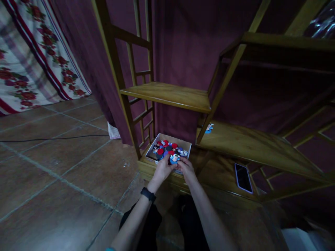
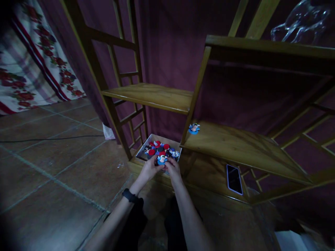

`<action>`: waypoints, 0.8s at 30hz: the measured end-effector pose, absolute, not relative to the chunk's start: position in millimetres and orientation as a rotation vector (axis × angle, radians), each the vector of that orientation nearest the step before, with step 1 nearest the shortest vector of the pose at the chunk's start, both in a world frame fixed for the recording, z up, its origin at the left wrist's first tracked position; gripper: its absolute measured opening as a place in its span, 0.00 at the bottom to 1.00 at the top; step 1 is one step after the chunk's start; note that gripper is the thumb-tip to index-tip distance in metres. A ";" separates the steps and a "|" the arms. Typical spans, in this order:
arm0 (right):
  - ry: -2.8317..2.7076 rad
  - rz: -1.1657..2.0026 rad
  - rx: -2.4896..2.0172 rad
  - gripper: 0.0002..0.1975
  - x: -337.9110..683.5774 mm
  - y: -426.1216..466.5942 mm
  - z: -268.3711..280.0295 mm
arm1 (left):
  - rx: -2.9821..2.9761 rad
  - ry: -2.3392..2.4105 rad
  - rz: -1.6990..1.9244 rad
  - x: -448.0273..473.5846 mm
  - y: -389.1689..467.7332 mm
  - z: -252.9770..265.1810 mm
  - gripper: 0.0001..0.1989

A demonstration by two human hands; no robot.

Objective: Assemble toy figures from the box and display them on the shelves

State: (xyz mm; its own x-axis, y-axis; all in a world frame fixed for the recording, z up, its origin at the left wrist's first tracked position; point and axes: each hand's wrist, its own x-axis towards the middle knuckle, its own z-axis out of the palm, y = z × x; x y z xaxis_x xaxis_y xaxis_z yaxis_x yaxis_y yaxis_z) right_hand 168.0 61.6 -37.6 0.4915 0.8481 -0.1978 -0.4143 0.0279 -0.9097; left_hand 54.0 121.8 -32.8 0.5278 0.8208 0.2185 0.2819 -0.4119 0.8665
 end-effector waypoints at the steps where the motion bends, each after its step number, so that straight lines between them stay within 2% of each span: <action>1: -0.496 1.030 -1.183 0.14 166.4 51.9 -37.4 | 1.989 0.892 0.802 49.6 113.9 -29.2 0.17; 11: -0.535 1.021 -1.229 0.15 141.1 -20.8 -49.6 | 2.276 1.018 0.563 21.8 24.1 -15.8 0.25; 24: -0.575 1.153 -1.226 0.20 138.3 -31.3 -47.4 | 2.562 0.972 0.635 3.9 -0.3 -10.1 0.17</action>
State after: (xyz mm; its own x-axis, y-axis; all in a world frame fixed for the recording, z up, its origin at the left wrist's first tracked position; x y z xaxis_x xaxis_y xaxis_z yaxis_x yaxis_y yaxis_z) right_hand 138.3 -31.3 -47.4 0.3674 0.9030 -0.2229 -0.3656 -0.0801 -0.9273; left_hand 3.9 -0.3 -10.1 0.6686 0.6853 0.2887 0.5396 -0.7142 0.4458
